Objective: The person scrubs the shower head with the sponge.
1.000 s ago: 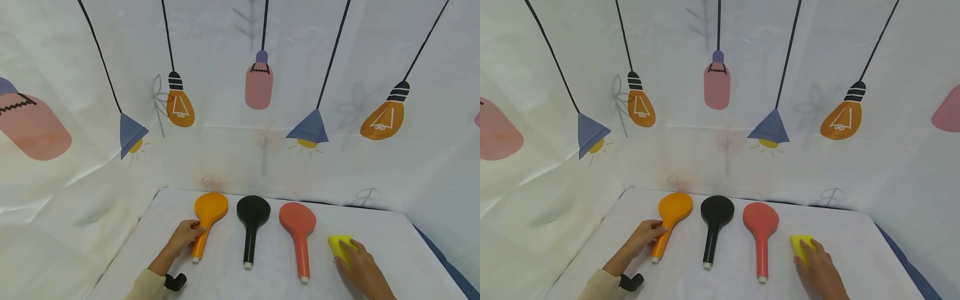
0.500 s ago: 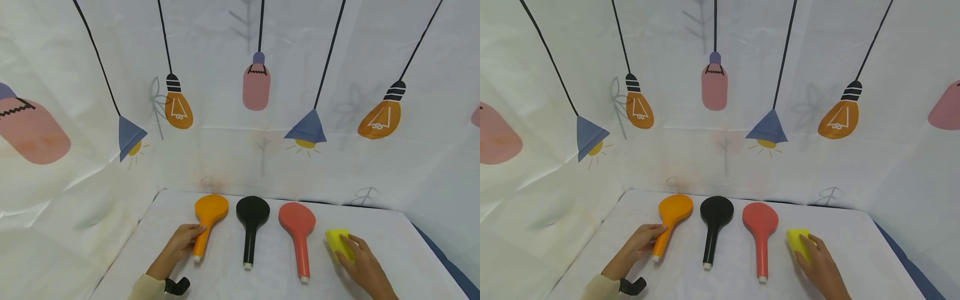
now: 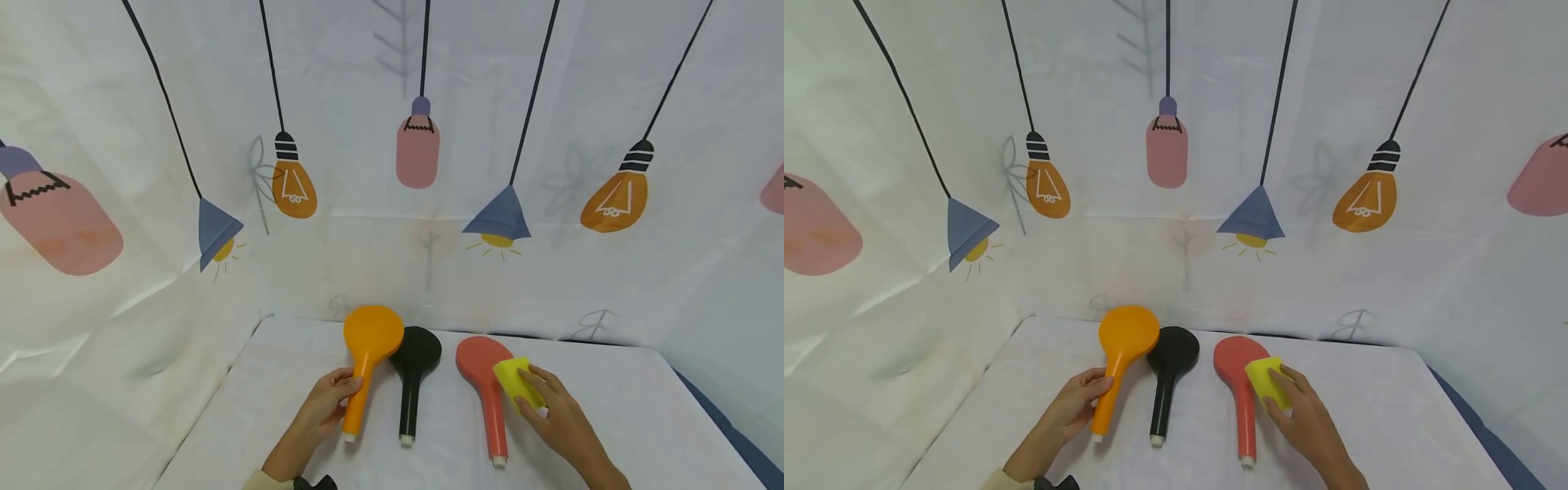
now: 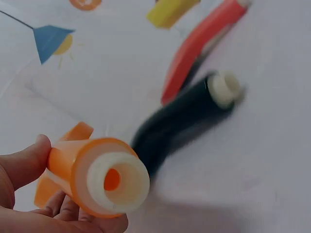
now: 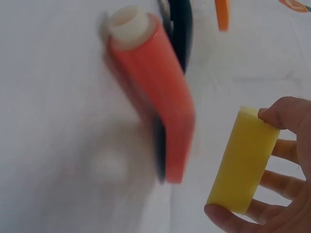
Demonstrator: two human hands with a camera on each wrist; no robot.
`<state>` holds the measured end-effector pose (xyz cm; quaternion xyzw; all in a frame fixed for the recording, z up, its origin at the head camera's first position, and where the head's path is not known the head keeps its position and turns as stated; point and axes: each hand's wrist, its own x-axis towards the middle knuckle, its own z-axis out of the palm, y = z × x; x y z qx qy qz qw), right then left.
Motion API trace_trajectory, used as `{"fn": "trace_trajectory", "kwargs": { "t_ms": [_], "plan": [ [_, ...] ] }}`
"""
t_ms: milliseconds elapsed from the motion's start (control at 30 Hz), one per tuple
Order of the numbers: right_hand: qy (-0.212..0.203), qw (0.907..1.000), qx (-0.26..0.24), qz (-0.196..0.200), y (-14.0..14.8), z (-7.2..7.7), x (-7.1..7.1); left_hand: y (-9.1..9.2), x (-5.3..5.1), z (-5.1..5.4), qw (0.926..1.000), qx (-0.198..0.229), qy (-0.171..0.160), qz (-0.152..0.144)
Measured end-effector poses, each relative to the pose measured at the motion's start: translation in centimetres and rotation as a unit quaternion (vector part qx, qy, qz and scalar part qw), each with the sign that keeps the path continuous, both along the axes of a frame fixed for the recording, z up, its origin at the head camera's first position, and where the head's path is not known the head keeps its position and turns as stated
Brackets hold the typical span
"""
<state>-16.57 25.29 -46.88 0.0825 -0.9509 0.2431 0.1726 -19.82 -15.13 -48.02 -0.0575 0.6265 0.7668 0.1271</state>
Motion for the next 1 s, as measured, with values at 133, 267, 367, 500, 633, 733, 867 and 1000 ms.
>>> {"fn": "trace_trajectory", "kwargs": {
  "t_ms": [133,267,367,500,633,733,867,1000],
  "plan": [
    [0.016,0.9998,-0.011,0.008,-1.7,0.8,-0.8,2.3,0.1,0.7,0.9995,0.014,0.002,-0.030],
    [0.045,0.9983,-0.029,0.023,-3.4,1.7,-1.5,4.5,0.1,1.0,0.9982,0.031,-0.005,-0.050],
    [0.080,0.9946,-0.047,0.047,-4.8,2.3,-2.0,5.8,0.2,1.0,0.9968,0.053,-0.006,-0.059],
    [0.124,0.9871,-0.061,0.080,-6.6,2.8,-2.4,7.3,0.4,1.2,0.9943,0.080,0.007,-0.071],
    [0.154,0.9818,-0.068,0.087,-7.9,3.1,-2.3,8.5,0.5,1.1,0.9893,0.106,0.027,-0.097],
    [0.170,0.9801,-0.063,0.080,-8.6,3.0,-2.1,9.0,0.6,1.0,0.9857,0.119,0.038,-0.114],
    [0.182,0.9783,-0.042,0.089,-9.4,2.9,-1.8,9.1,0.7,0.9,0.9832,0.128,0.040,-0.124],
    [0.215,0.9699,-0.011,0.114,-10.1,3.0,-1.4,9.0,0.7,1.1,0.9778,0.149,0.041,-0.141]
  ]
}}
